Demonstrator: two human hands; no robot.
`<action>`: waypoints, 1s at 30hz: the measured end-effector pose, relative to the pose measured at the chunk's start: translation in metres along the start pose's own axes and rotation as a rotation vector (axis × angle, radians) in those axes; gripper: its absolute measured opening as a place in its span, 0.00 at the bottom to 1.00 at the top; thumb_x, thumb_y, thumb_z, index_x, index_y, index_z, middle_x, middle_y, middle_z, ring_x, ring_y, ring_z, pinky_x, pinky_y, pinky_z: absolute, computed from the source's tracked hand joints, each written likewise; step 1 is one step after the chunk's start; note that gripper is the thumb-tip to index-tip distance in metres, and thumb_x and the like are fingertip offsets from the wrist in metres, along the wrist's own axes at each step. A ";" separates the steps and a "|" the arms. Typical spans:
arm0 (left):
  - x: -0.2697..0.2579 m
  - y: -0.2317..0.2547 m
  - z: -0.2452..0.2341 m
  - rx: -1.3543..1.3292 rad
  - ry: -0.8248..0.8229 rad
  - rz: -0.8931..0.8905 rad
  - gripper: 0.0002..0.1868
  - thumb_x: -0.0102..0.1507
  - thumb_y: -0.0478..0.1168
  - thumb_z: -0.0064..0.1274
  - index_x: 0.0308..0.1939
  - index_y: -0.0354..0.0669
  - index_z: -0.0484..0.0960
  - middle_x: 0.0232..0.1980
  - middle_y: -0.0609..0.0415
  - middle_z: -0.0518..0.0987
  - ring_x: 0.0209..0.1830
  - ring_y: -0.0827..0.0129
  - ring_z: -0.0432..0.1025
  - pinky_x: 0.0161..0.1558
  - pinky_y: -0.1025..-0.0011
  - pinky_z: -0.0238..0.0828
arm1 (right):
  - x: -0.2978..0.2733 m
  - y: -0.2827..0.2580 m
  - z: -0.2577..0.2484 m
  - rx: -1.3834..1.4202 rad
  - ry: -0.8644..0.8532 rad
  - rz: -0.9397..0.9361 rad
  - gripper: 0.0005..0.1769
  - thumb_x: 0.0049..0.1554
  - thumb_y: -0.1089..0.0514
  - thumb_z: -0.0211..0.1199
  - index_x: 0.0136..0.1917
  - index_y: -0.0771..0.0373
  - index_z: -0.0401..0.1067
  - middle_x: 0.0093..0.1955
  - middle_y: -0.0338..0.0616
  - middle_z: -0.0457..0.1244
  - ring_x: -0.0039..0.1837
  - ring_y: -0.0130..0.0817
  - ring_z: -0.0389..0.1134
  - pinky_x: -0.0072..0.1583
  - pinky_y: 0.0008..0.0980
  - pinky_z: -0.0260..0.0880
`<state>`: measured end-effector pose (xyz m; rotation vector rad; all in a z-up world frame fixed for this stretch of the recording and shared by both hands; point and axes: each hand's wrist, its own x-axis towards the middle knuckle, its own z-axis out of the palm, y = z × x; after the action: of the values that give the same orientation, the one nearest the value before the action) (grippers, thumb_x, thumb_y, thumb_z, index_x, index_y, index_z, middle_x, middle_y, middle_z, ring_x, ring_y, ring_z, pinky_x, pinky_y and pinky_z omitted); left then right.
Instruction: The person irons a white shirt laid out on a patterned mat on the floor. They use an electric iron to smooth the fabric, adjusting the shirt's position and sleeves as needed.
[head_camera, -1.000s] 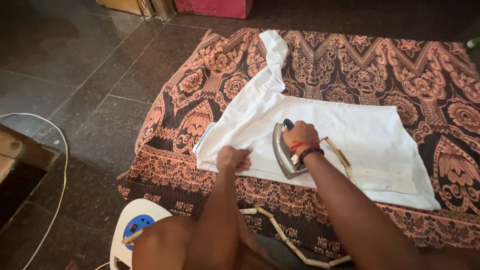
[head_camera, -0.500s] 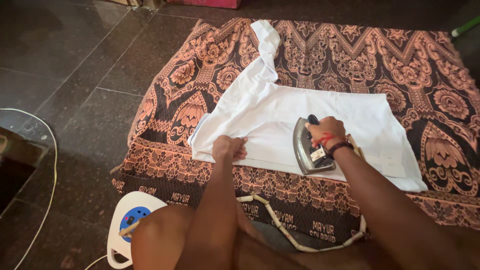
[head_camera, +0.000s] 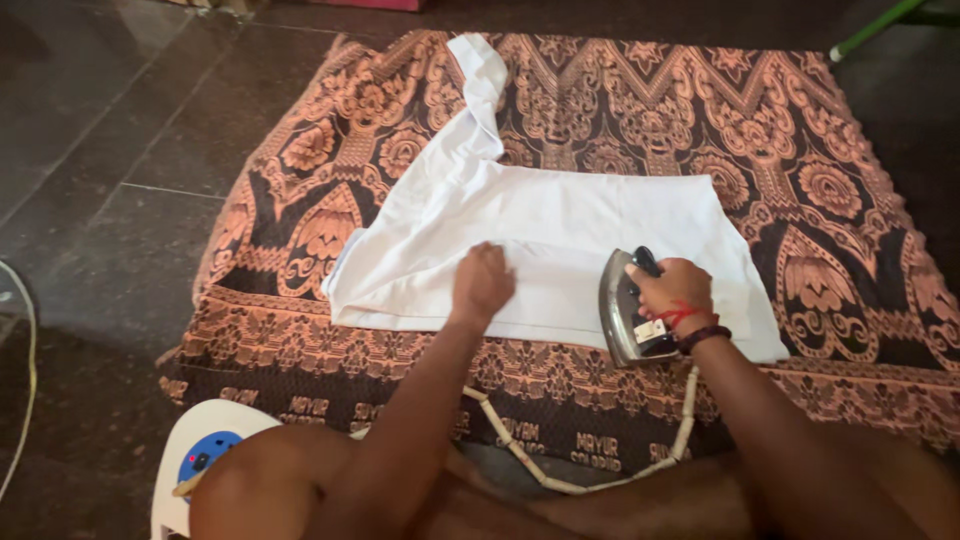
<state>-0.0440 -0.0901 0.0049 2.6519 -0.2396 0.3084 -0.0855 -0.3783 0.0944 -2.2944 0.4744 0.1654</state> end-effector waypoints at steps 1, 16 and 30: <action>-0.001 0.009 0.006 -0.018 -0.034 0.080 0.24 0.63 0.48 0.54 0.57 0.36 0.79 0.66 0.38 0.75 0.69 0.48 0.66 0.70 0.56 0.62 | 0.001 0.005 0.001 0.019 0.006 -0.046 0.23 0.58 0.44 0.65 0.44 0.69 0.76 0.32 0.48 0.71 0.32 0.34 0.73 0.37 0.33 0.74; -0.008 0.041 0.002 0.200 -0.305 0.230 0.41 0.70 0.63 0.31 0.80 0.43 0.47 0.84 0.49 0.43 0.84 0.58 0.36 0.78 0.52 0.26 | 0.007 -0.001 0.020 0.033 0.241 -0.060 0.23 0.58 0.42 0.62 0.50 0.67 0.74 0.34 0.52 0.71 0.33 0.41 0.75 0.42 0.39 0.75; -0.015 0.040 0.002 0.193 -0.243 0.244 0.42 0.69 0.63 0.31 0.80 0.42 0.50 0.84 0.48 0.45 0.84 0.56 0.37 0.79 0.53 0.28 | -0.018 0.026 0.018 -0.173 0.393 -0.094 0.21 0.55 0.42 0.66 0.45 0.63 0.78 0.38 0.57 0.70 0.44 0.56 0.73 0.51 0.50 0.72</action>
<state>-0.0673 -0.1248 0.0160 2.8531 -0.6448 0.0871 -0.1113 -0.3763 0.0690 -2.5218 0.5656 -0.3087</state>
